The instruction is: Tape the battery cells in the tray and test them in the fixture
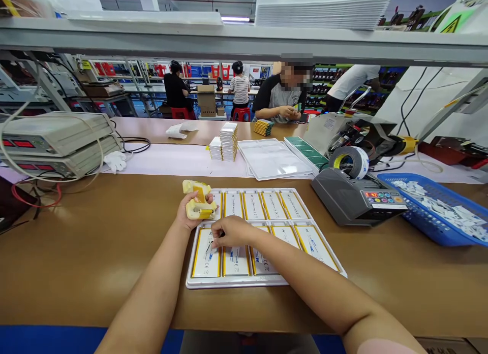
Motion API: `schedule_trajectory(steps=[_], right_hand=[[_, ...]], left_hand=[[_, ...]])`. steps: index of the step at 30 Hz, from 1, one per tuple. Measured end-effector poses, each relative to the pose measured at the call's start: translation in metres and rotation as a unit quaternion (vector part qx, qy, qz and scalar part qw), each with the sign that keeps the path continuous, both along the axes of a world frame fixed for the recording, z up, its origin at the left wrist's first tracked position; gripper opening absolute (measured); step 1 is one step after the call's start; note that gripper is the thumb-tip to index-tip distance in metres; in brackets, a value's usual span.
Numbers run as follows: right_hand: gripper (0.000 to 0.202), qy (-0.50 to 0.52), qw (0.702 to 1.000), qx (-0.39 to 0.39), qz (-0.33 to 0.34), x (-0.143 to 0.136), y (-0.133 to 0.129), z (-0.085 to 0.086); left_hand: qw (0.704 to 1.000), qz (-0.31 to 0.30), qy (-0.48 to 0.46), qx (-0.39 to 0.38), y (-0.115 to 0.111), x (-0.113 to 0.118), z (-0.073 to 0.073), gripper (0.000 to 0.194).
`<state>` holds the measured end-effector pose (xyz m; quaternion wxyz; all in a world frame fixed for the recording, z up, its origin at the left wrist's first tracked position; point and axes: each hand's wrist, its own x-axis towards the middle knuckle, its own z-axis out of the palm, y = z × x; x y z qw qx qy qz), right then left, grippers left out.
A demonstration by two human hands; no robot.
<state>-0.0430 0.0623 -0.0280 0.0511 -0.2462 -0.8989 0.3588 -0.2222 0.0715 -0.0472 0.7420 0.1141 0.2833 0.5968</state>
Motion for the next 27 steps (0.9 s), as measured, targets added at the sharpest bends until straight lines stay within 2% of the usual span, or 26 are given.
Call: schedule_trajectory(steps=[2, 3, 6, 8, 11, 14, 20, 25, 27], right_hand=[[0.027, 0.018, 0.993, -0.105, 0.045, 0.012, 0.010, 0.002], [0.028, 0.013, 0.991, -0.125, 0.044, 0.019, 0.015, 0.002], [0.028, -0.057, 0.996, -0.059, -0.040, 0.037, 0.026, 0.002], [0.026, -0.092, 0.994, -0.007, -0.063, 0.043, 0.029, 0.001], [0.022, -0.104, 0.994, 0.015, -0.024, 0.045, 0.031, 0.002], [0.020, -0.103, 0.995, 0.002, 0.007, 0.045, 0.033, 0.003], [0.024, -0.079, 0.996, 0.013, -0.038, 0.045, 0.023, -0.001], [0.028, -0.035, 0.999, 0.038, -0.009, 0.042, 0.008, -0.008], [0.026, -0.030, 0.997, 0.057, -0.040, 0.043, 0.009, -0.009]], left_hand=[[1.000, 0.001, 0.000, -0.002, 0.000, 0.000, 0.001, 0.025], [1.000, 0.000, 0.000, -0.003, 0.000, 0.000, 0.001, 0.025], [1.000, -0.005, 0.002, -0.008, 0.000, 0.001, 0.003, 0.024], [1.000, -0.002, 0.004, -0.013, -0.001, 0.001, 0.004, 0.024], [1.000, 0.002, 0.004, -0.013, -0.001, 0.001, 0.004, 0.025], [1.000, -0.006, -0.002, 0.006, -0.002, 0.001, 0.003, 0.025], [1.000, -0.015, 0.010, 0.015, 0.000, 0.000, 0.003, 0.024], [0.999, -0.019, 0.013, 0.027, 0.000, 0.002, 0.006, 0.023], [1.000, -0.014, 0.019, 0.021, -0.001, 0.002, 0.008, 0.022]])
